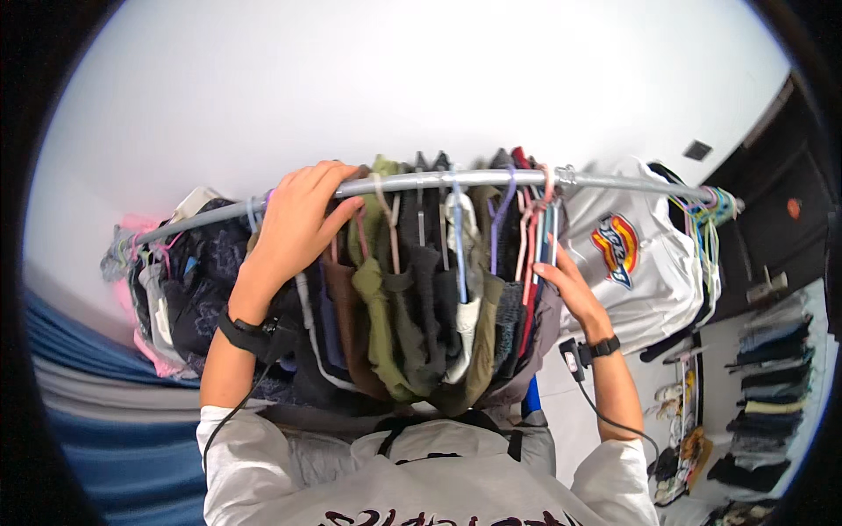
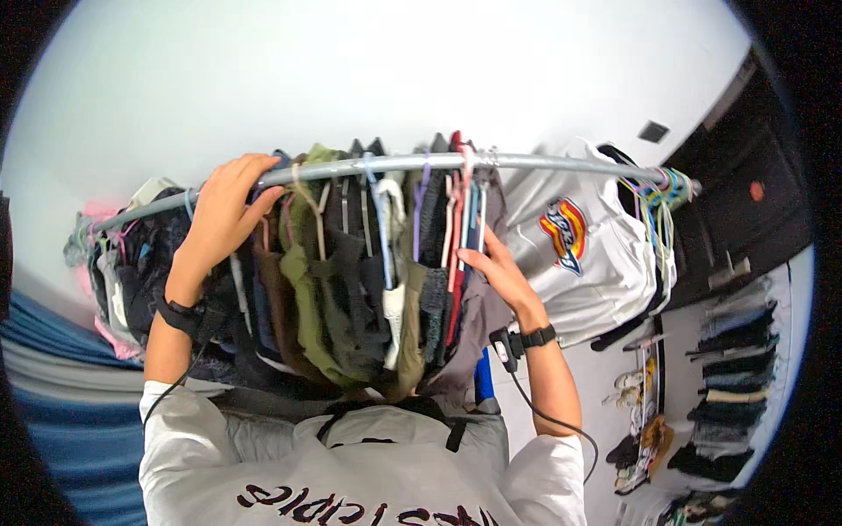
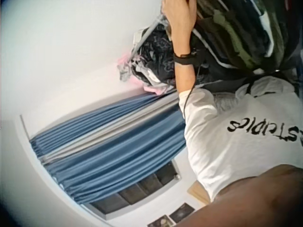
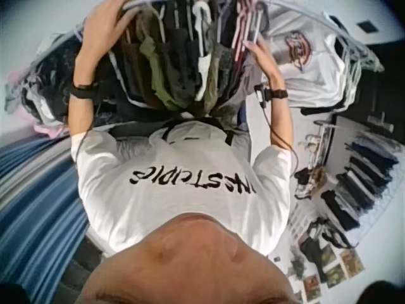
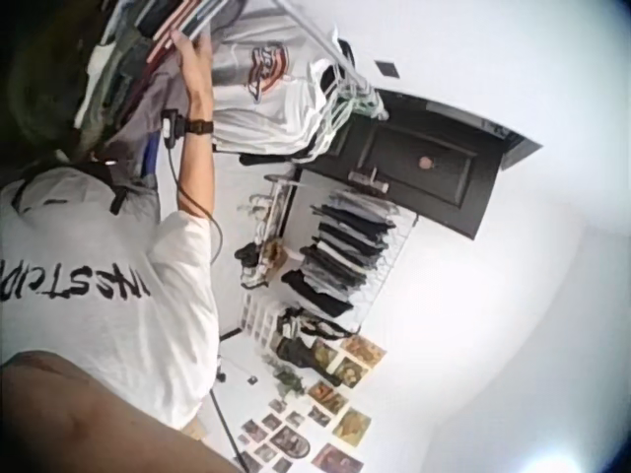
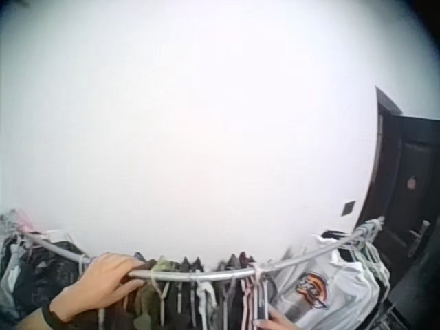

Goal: Put clothes on hangers and hang them on a clothing rack.

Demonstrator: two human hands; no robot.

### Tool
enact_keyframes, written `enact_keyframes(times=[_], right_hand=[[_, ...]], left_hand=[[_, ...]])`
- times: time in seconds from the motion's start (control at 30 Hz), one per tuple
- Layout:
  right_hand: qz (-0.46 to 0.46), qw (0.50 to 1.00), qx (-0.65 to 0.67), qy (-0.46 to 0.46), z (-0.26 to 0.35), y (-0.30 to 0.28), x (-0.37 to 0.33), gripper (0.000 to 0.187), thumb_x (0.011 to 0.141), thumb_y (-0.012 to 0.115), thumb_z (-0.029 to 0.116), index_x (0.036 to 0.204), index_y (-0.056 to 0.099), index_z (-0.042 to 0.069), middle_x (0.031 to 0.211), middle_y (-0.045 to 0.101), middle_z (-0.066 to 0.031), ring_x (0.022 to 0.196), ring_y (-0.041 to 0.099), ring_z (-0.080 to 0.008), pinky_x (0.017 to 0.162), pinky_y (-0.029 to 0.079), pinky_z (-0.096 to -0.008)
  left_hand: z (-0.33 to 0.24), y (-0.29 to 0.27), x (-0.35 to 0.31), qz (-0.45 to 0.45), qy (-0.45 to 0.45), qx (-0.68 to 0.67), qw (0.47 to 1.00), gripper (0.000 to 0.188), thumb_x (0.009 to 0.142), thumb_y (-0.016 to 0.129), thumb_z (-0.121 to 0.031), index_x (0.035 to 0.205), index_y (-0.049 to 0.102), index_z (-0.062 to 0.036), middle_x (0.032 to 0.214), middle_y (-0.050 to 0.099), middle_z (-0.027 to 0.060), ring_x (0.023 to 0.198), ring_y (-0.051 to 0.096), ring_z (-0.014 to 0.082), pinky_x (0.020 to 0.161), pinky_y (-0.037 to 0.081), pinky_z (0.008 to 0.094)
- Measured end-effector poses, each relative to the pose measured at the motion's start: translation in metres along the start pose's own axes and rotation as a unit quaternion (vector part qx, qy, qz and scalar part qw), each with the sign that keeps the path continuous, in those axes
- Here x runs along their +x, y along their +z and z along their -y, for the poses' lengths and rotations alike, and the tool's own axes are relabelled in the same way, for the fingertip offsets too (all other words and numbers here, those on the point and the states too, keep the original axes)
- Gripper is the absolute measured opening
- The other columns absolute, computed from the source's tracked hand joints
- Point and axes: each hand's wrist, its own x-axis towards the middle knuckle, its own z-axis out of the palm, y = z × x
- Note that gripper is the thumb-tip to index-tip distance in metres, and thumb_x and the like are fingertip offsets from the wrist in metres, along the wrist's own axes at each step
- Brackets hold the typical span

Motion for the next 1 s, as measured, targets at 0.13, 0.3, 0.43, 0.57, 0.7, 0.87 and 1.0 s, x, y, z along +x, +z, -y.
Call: enact_keyframes(times=[0.13, 0.3, 0.43, 0.57, 0.7, 0.87, 1.0], right_hand=[[-0.005, 1.0, 0.015, 0.01, -0.01, -0.005, 0.006, 0.079, 0.095, 0.074, 0.026, 0.162, 0.039, 0.001, 0.157, 0.049, -0.0104, 0.142, 0.046, -0.0193, 0.12, 0.033, -0.0327], [0.024, 0.997, -0.072, 0.006, 0.009, 0.018, 0.014, 0.073, 0.095, 0.076, 0.026, 0.157, 0.046, 0.002, 0.143, 0.061, -0.009, 0.131, 0.054, -0.0186, 0.115, 0.038, -0.033], [0.011, 0.992, -0.128, 0.003, 0.008, 0.002, 0.013, 0.074, 0.097, 0.076, 0.029, 0.158, 0.043, 0.001, 0.146, 0.06, -0.0116, 0.134, 0.052, -0.0202, 0.116, 0.038, -0.0342], [0.045, 0.963, -0.266, -0.024, 0.044, -0.01, -0.003, 0.078, 0.1, 0.072, 0.031, 0.16, 0.036, -0.003, 0.154, 0.053, -0.0206, 0.14, 0.05, -0.0241, 0.119, 0.036, -0.0364], [0.102, 0.954, -0.28, -0.042, 0.044, -0.039, -0.013, 0.095, 0.096, 0.079, 0.032, 0.163, 0.024, -0.007, 0.156, 0.049, -0.0231, 0.144, 0.047, -0.027, 0.12, 0.036, -0.0376], [0.108, 0.961, -0.247, -0.054, 0.049, -0.009, -0.012, 0.094, 0.093, 0.082, 0.022, 0.162, 0.024, -0.004, 0.148, 0.056, -0.0189, 0.131, 0.056, -0.0232, 0.113, 0.043, -0.0364], [0.023, 0.959, -0.269, -0.081, 0.035, 0.013, -0.011, 0.084, 0.09, 0.083, 0.019, 0.155, 0.034, -0.003, 0.132, 0.065, -0.0171, 0.117, 0.064, -0.024, 0.104, 0.049, -0.0367]], left_hand=[[0.011, 0.001, 0.0, 0.001, 0.028, 0.009, 1.0, 0.04, 0.093, 0.077, -0.026, 0.125, 0.068, -0.0035, 0.112, 0.072, 0.0148, 0.11, 0.065, 0.0352, 0.101, 0.047, 0.0451], [0.013, 0.008, -0.006, 0.012, -0.012, -0.024, 1.0, 0.041, 0.093, 0.077, -0.025, 0.126, 0.066, -0.0038, 0.113, 0.072, 0.0146, 0.11, 0.065, 0.0356, 0.106, 0.045, 0.0494], [0.004, 0.008, -0.013, -0.102, -0.022, -0.01, 0.995, 0.051, 0.089, 0.079, -0.023, 0.133, 0.062, -0.0042, 0.131, 0.064, 0.0151, 0.124, 0.058, 0.0362, 0.113, 0.04, 0.0536], [-0.007, 0.012, -0.072, -0.205, -0.174, 0.01, 0.963, 0.067, 0.087, 0.081, -0.022, 0.145, 0.053, -0.0034, 0.151, 0.049, 0.0195, 0.14, 0.046, 0.0415, 0.117, 0.036, 0.0539], [-0.004, 0.03, -0.145, -0.176, -0.303, 0.03, 0.936, 0.09, 0.087, 0.083, -0.023, 0.156, 0.033, 0.0046, 0.157, 0.037, 0.0286, 0.146, 0.039, 0.0448, 0.12, 0.033, 0.0562], [0.001, 0.019, -0.172, -0.094, -0.361, -0.019, 0.928, 0.111, 0.081, 0.086, -0.031, 0.159, 0.02, 0.0117, 0.162, 0.027, 0.0336, 0.15, 0.033, 0.0485, 0.122, 0.035, 0.0488], [0.005, 0.023, -0.181, -0.097, -0.389, -0.025, 0.916, 0.112, 0.08, 0.085, -0.026, 0.161, 0.016, 0.0089, 0.163, 0.026, 0.0319, 0.147, 0.039, 0.0489, 0.119, 0.039, 0.0478]])
